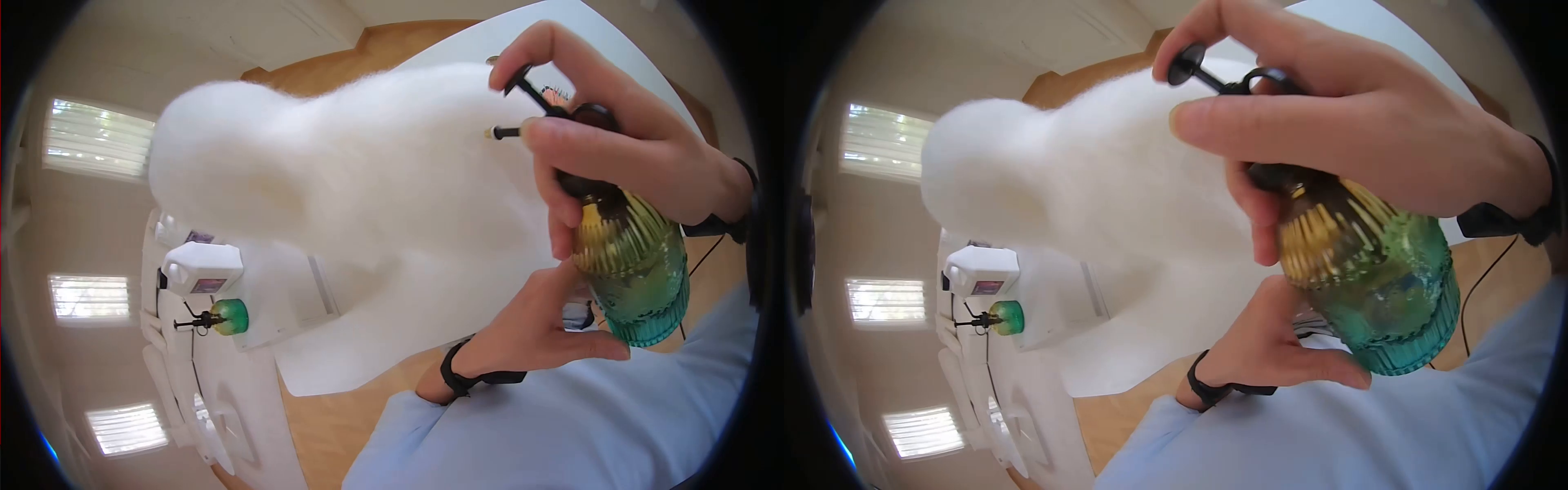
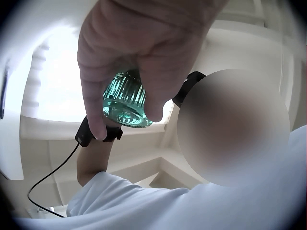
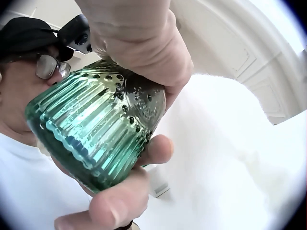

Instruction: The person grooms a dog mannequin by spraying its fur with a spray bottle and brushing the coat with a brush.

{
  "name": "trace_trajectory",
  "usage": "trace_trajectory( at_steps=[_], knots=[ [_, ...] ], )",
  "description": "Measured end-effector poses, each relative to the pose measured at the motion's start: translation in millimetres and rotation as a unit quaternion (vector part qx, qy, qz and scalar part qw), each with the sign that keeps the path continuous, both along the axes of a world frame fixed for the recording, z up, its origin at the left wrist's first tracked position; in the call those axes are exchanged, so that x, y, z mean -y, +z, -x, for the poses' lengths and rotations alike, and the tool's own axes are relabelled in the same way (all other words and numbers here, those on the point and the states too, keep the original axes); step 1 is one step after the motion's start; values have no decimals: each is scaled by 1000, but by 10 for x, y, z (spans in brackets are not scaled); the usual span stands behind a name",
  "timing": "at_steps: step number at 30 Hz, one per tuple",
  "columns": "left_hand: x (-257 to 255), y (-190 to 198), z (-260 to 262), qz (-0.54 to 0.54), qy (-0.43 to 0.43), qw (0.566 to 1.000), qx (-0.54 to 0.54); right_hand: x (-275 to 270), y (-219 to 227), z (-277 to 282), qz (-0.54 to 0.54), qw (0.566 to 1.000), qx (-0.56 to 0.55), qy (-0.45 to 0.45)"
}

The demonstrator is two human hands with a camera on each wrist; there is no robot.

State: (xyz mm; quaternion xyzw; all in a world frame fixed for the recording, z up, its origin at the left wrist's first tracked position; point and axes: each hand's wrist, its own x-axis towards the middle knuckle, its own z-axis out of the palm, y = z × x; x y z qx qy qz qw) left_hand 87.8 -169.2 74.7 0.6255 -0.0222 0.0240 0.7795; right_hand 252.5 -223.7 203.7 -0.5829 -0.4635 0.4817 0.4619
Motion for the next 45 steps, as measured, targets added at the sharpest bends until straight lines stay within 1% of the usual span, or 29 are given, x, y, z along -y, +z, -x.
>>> trace_trajectory(
  at_steps=[1, 2, 3, 4, 5, 6, 7, 8, 9, 10, 11, 12, 14, 15, 16, 17, 18, 19, 20, 22, 24, 25, 27, 31, 36, 40, 42, 43, 45],
  knots=[
    [-42, 31, 26, -79, 1, 997, -25, 74, -49, -59, -2, 1000, 10, -18],
    [-55, 29, 58, -70, 3, 997, -19, 97, -51, -81, -6, 999, 20, -37],
    [-60, 17, 97, -26, 55, 998, 28, 100, 22, 19, -32, 998, 30, -52],
    [-92, 9, 136, 16, 106, 992, 74, 153, -15, 6, -26, 998, 37, -50],
    [-189, -1, 204, -2, 116, 989, 89, 259, -114, -57, -33, 997, 24, -69],
    [-266, -7, 269, 5, 118, 989, 93, 363, -197, -130, -41, 995, 12, -87],
    [-335, -13, 325, -31, 155, 978, 136, 421, -233, -230, -15, 998, 14, -67],
    [-385, -30, 365, -67, 191, 963, 177, 443, -260, -265, -11, 998, 19, -65],
    [-416, -56, 392, -63, 193, 962, 180, 459, -293, -283, -12, 998, 20, -58],
    [-439, -83, 407, -98, 234, 942, 221, 459, -319, -286, -14, 998, 21, -51],
    [-463, -108, 407, -134, 273, 916, 262, 443, -348, -282, -50, 995, 41, -74],
    [-482, -130, 416, -132, 274, 914, 267, 416, -311, -283, -50, 995, 47, -73],
    [-513, -159, 465, -113, 326, 889, 302, 280, -236, -264, -139, 985, 48, -90],
    [-503, -165, 478, -119, 323, 888, 305, 215, -164, -239, -128, 985, 52, -101],
    [-467, -177, 480, -122, 381, 875, 272, 138, -92, -203, -137, 984, 51, -102],
    [-440, -191, 489, -125, 438, 858, 238, 54, -20, -162, -126, 984, 73, -103],
    [-434, -213, 505, -136, 435, 857, 240, -21, 45, -137, -116, 983, 93, -105],
    [-436, -244, 523, -134, 461, 852, 210, -111, 107, -172, -87, 991, 58, -84],
    [-448, -266, 549, -130, 487, 845, 179, -243, 258, -219, -97, 990, 53, -86],
    [-472, -276, 607, -139, 487, 845, 172, -498, 611, -261, 24, 998, 38, 49],
    [-467, -299, 647, -107, 538, 828, 118, -680, 681, -171, -3, 991, 131, 36],
    [-475, -315, 669, -103, 535, 830, 118, -693, 638, -246, 1, 991, 132, 31],
    [-513, -333, 731, -101, 558, 819, 90, -706, 592, -305, -9, 992, 123, 29],
    [-507, -349, 731, -107, 558, 821, 59, -708, 456, -417, -26, 994, 100, 21],
    [-504, -421, 678, -109, 530, 841, -11, -574, 144, -580, -25, 998, 54, -3],
    [-563, -554, 662, -101, 513, 851, -47, -483, 61, -756, -33, 998, 45, -16],
    [-610, -624, 694, -127, 447, 882, -77, -436, -1, -830, -40, 998, 35, -20],
    [-634, -678, 708, -125, 444, 883, -81, -417, -34, -864, -44, 998, 29, -21],
    [-653, -767, 718, -79, 433, 894, -87, -379, -97, -935, -52, 998, 18, -21]
  ],
)
